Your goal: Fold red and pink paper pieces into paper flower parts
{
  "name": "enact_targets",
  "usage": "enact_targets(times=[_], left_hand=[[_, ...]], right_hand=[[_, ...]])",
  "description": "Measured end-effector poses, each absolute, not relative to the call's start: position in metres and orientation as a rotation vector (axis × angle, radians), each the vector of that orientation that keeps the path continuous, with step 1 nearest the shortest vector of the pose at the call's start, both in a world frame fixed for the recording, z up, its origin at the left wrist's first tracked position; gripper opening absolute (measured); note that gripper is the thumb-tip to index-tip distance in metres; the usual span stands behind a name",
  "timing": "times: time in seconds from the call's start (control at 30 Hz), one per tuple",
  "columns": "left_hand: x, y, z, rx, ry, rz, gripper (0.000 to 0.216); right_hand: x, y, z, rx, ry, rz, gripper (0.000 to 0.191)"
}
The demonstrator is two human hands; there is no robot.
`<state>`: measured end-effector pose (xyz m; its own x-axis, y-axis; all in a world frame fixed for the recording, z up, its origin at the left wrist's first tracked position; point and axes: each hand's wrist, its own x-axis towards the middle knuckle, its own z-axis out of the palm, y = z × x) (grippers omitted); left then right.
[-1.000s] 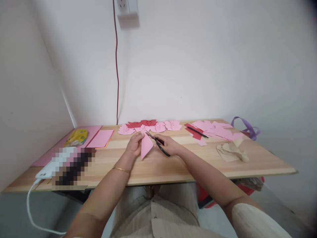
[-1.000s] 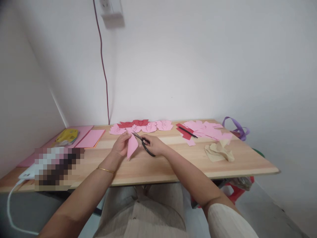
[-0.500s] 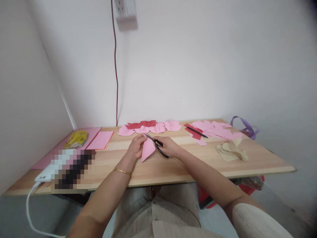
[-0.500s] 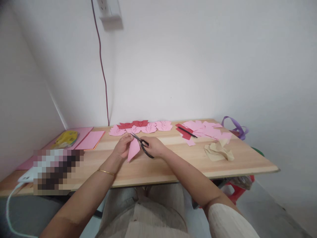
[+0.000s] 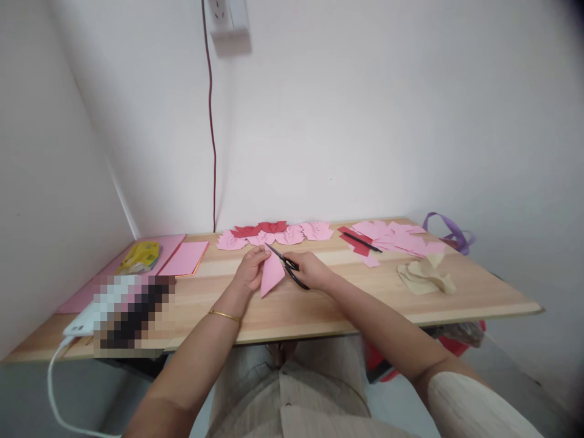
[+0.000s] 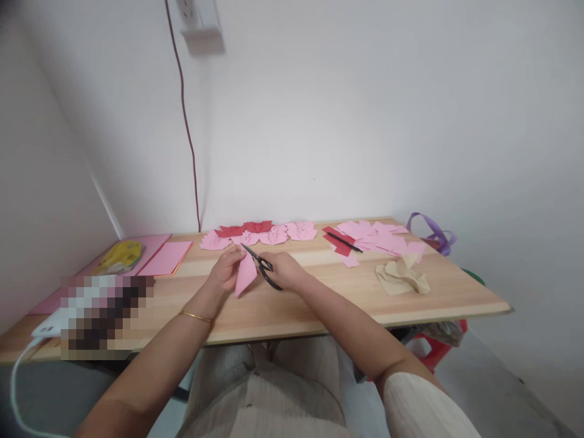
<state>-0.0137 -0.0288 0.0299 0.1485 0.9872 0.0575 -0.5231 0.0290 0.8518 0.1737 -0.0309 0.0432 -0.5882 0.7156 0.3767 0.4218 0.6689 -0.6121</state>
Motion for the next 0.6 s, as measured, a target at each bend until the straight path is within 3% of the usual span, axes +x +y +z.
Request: enact_targets(times=[0.6], left_hand=[[-0.0155, -0.0278, 0.0267, 0.902, 0.700, 1.254, 0.022]], right_hand=[[0.1723, -0.0310, 0.0413, -0.867, -2.253, 0.627, 0.030]])
